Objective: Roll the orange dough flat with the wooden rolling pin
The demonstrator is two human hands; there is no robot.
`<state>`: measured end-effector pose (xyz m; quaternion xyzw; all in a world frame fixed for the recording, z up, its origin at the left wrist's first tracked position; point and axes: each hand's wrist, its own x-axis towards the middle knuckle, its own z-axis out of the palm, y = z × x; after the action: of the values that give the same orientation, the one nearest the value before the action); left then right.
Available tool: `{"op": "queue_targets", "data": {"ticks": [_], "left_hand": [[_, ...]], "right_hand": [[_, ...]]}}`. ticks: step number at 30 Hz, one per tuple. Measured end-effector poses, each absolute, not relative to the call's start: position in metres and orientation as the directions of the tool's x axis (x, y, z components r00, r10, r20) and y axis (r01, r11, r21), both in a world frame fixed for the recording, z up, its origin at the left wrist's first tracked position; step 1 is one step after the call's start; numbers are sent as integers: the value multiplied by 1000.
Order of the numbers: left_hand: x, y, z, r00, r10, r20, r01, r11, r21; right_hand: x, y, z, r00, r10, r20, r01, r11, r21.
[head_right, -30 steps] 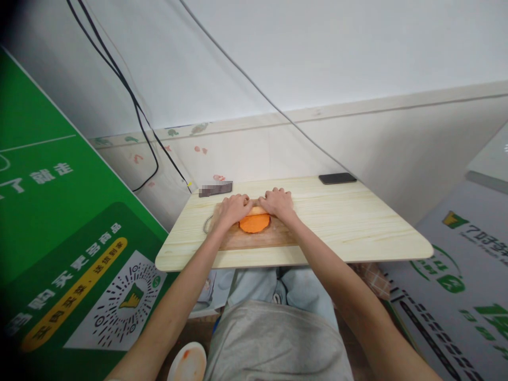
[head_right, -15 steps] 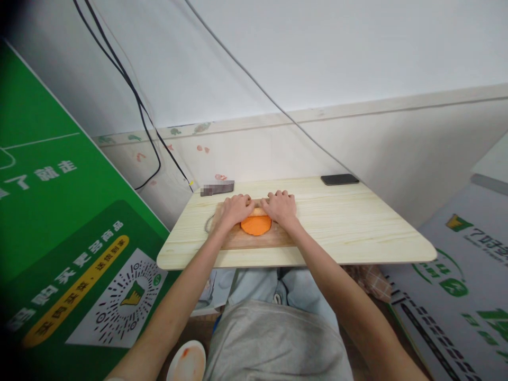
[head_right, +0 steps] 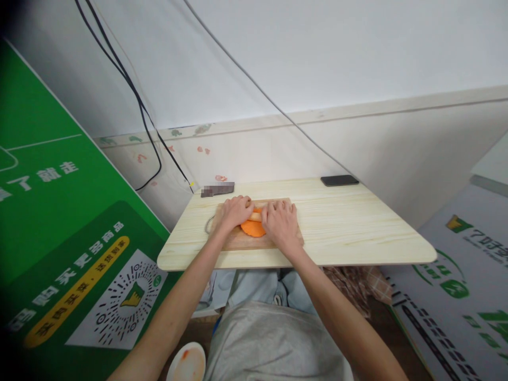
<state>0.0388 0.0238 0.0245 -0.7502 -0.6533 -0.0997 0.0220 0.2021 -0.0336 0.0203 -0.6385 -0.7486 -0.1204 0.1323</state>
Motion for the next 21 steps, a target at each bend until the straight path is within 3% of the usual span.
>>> {"op": "queue_targets", "data": {"ticks": [8, 21], "left_hand": [[39, 25, 21, 133, 970, 204, 985, -152, 80], [41, 20, 28, 123, 974, 190, 988, -139, 74]], "right_hand": [[195, -42, 12, -82, 912, 401, 993, 109, -43], [207, -9, 18, -132, 942, 309, 989, 145, -17]]}}
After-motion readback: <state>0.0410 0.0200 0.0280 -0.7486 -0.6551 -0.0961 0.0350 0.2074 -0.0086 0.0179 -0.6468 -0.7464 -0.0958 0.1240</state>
